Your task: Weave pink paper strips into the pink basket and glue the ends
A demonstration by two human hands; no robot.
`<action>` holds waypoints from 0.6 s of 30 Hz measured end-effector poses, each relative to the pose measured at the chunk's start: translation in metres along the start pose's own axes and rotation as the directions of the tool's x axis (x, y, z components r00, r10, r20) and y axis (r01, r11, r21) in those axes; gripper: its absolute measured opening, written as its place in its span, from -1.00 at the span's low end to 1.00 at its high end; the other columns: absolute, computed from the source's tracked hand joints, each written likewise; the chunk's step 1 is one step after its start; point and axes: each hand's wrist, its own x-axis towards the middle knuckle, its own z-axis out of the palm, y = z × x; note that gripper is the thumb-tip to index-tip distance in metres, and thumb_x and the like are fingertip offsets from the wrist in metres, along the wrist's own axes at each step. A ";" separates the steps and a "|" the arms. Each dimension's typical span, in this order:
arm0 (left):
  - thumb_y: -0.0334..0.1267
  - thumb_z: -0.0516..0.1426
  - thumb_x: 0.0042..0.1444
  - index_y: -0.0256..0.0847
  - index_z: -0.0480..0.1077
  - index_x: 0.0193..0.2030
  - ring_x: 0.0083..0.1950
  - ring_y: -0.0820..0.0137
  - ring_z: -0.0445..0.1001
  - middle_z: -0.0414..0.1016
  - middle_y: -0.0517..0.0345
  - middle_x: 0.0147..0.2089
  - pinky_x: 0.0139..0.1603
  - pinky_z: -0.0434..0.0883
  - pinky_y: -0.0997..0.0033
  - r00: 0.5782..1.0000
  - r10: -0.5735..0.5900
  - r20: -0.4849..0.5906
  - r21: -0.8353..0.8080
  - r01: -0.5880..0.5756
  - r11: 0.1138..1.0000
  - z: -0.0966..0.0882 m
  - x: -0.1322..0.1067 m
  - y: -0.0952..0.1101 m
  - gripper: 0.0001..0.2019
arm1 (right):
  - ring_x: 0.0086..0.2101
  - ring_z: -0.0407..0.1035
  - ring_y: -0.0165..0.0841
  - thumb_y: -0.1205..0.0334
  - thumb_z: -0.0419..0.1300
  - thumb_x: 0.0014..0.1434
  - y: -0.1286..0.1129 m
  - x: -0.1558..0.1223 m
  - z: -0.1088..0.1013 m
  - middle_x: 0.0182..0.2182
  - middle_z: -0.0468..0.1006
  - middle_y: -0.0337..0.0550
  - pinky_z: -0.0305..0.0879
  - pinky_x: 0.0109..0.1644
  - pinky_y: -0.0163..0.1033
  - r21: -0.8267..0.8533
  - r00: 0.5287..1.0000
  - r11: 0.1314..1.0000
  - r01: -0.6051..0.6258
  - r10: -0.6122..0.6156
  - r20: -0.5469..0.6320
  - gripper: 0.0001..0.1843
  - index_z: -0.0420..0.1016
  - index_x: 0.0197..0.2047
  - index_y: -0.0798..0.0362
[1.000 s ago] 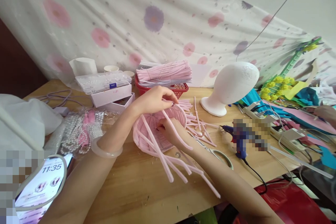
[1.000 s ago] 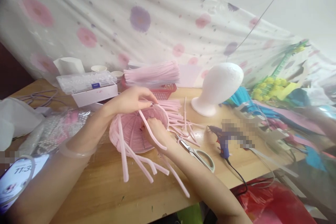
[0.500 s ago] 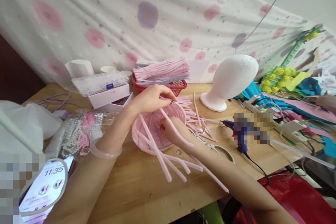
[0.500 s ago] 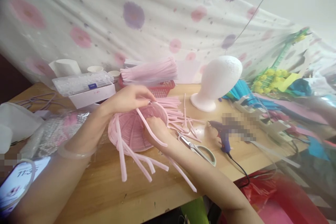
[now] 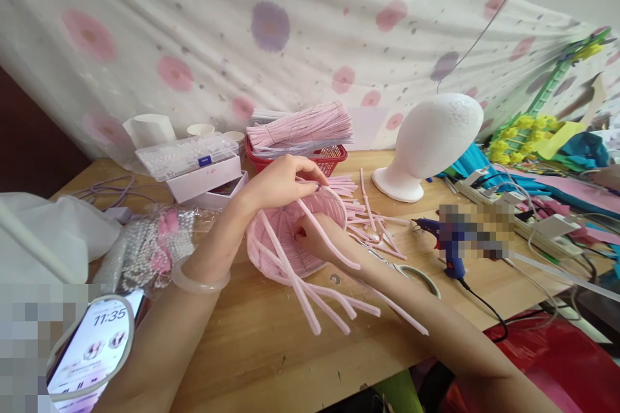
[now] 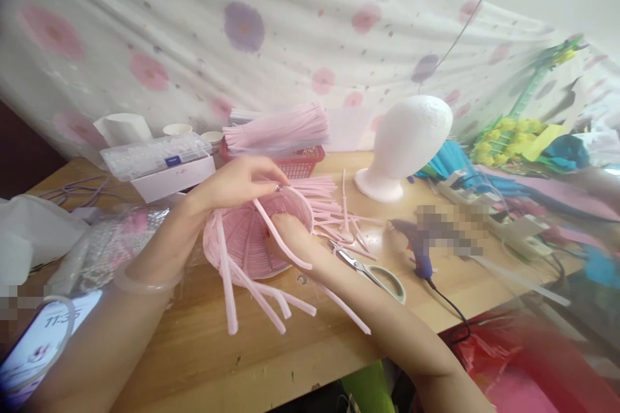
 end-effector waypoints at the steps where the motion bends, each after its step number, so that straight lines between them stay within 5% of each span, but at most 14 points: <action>1: -0.36 0.11 0.03 -0.24 0.59 -0.19 -0.06 0.34 0.56 0.64 0.12 -0.13 -0.03 0.45 0.42 1.000 -0.001 -0.001 0.001 0.001 1.000 0.000 0.000 0.000 -0.74 | -0.26 0.48 -0.35 0.10 0.18 0.35 0.002 -0.004 -0.001 -0.15 0.54 -0.14 0.48 -0.17 -0.16 0.007 0.999 0.999 0.034 -0.034 0.017 -0.74 0.48 -0.05 0.11; 8: -0.37 0.10 0.03 -0.24 0.60 -0.18 -0.05 0.34 0.55 0.64 0.12 -0.13 -0.01 0.45 0.42 1.000 0.016 0.002 0.010 -0.016 1.000 0.000 0.001 0.000 -0.73 | -0.50 0.33 -0.43 0.46 0.14 0.11 0.008 -0.024 -0.007 -0.50 0.55 -0.19 0.09 -0.46 -0.32 0.048 0.989 0.987 0.150 -0.149 -0.023 -0.84 0.55 -0.35 0.12; 18: -0.35 0.11 0.03 -0.24 0.60 -0.19 -0.06 0.33 0.55 0.63 0.09 -0.13 -0.01 0.46 0.39 1.000 0.004 -0.004 0.003 -0.004 1.000 0.001 0.000 0.001 -0.73 | -0.57 0.20 -0.43 0.48 0.09 0.03 0.008 -0.014 0.005 -0.58 0.49 -0.18 0.00 -0.44 -0.27 0.076 0.983 0.982 0.172 -0.166 -0.075 -0.79 0.46 -0.54 0.08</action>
